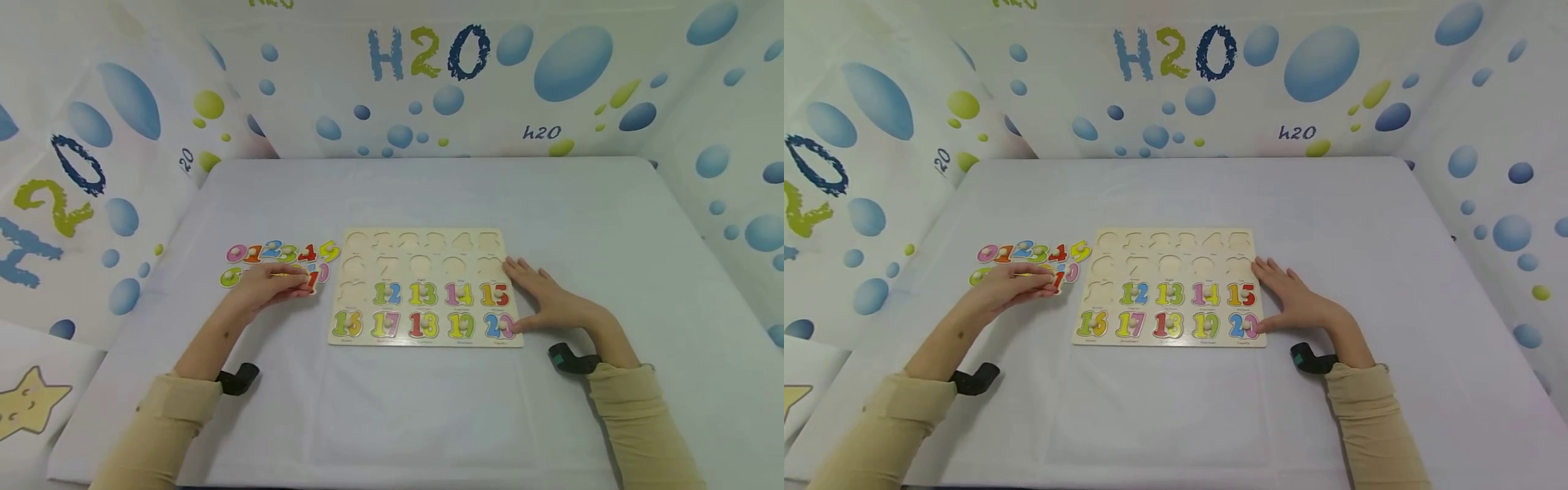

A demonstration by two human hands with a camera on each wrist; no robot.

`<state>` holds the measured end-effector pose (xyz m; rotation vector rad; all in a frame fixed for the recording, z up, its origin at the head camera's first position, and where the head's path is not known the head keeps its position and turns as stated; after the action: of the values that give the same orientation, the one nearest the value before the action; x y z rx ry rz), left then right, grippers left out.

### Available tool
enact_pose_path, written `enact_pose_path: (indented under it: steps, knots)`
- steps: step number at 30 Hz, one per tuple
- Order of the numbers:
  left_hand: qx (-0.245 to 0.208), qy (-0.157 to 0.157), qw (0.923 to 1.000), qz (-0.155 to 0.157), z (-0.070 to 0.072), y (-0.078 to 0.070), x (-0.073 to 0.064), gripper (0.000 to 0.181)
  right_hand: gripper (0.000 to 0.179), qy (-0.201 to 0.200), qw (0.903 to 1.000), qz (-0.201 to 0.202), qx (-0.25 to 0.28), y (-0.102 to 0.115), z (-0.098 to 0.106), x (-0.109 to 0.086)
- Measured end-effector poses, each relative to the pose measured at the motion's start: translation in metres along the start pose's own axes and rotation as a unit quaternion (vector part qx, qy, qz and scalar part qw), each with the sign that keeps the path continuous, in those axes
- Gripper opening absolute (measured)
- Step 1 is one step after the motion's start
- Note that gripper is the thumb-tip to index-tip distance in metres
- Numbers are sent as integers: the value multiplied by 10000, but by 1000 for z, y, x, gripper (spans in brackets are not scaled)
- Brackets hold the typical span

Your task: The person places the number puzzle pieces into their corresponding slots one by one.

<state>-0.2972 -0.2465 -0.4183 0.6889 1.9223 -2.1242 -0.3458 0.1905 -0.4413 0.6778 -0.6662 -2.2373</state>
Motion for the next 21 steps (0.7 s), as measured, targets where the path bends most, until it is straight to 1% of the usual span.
enact_pose_path:
  steps: [3,5,7,9,12,21]
  knots:
    - [107,105,9999,-13,-31,-5,13,42,115,9,10000,-2,5,-1,0,0]
    - [217,112,9997,38,-46,-5,22,39,115,8,10000,-7,2,-1,0,1]
    - [280,74,9995,125,-56,-3,29,37,115,1,10000,-5,-7,-1,0,1]
    - [317,17,9992,251,-61,0,33,34,115,4,10000,14,-5,-1,0,2]
    - [276,-41,9988,390,-64,4,36,34,116,6,10000,21,-17,-1,0,3]
    - [408,-104,9971,636,-69,9,35,31,116,4,10000,-50,-26,-1,0,2]
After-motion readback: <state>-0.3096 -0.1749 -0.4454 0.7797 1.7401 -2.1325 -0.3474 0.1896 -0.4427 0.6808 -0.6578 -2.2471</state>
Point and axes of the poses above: each hand's wrist, its own x-axis towards the middle knuckle, its own z-axis out of the back of the hand, y = z × x, the point moved 8 cm from there along x, towards the middle knuckle, and after that the axes turned 8 degrees about y, right-handed, at the moved point
